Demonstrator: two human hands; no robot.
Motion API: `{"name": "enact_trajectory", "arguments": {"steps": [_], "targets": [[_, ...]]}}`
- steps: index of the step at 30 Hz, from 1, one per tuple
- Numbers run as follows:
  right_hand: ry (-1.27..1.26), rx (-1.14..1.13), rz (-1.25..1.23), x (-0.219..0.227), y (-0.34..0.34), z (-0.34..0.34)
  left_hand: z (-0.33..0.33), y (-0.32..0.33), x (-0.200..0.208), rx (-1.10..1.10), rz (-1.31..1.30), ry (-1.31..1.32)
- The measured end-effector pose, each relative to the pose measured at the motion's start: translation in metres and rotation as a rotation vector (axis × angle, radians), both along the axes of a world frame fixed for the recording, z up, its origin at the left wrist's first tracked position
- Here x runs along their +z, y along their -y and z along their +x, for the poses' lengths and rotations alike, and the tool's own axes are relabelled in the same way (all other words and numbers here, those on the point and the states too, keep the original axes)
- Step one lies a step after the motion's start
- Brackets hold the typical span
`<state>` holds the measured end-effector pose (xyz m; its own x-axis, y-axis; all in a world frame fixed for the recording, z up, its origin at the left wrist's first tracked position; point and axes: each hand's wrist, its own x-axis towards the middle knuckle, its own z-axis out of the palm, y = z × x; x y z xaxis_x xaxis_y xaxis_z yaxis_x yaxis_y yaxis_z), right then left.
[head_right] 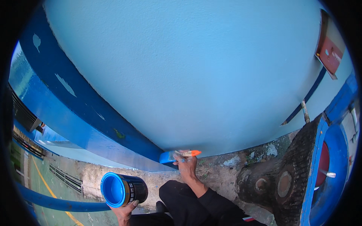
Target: The person paints a blue stripe on an outdoor wall using a paintbrush dipped into a bucket of blue paint.
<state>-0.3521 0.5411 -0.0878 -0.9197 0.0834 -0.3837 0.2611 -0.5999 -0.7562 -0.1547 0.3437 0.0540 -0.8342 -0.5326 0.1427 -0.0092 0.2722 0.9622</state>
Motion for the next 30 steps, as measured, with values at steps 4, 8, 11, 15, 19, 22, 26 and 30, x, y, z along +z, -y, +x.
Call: {"name": "enact_trajectory", "arguments": {"steps": [4,8,11,15,19,22,26,30], "targets": [[-0.297,0.091,0.133,0.075,0.014,-0.011,-0.007,0.004,-0.008,0.008,0.017,-0.034],[-0.556,0.088,0.122,0.160,0.021,-0.019,-0.005,0.016,-0.016,0.007,-0.043,-0.023],[-0.684,0.081,0.096,0.215,0.018,-0.022,-0.005,0.015,-0.009,-0.003,-0.054,-0.026],[-0.786,0.086,-0.043,0.264,0.018,-0.030,-0.005,0.014,0.002,0.005,-0.118,-0.083],[-0.812,0.062,-0.332,0.268,0.009,-0.038,-0.004,0.019,-0.002,-0.003,-0.117,-0.126],[-0.694,0.066,-0.482,0.229,0.016,-0.036,-0.006,0.021,-0.004,-0.019,-0.105,-0.121],[-0.353,0.078,-0.498,0.150,0.034,-0.021,0.001,0.026,-0.020,0.025,-0.109,-0.080],[-0.307,0.066,-0.315,0.111,0.001,-0.014,0.001,0.029,-0.033,0.016,-0.097,-0.058]]}}
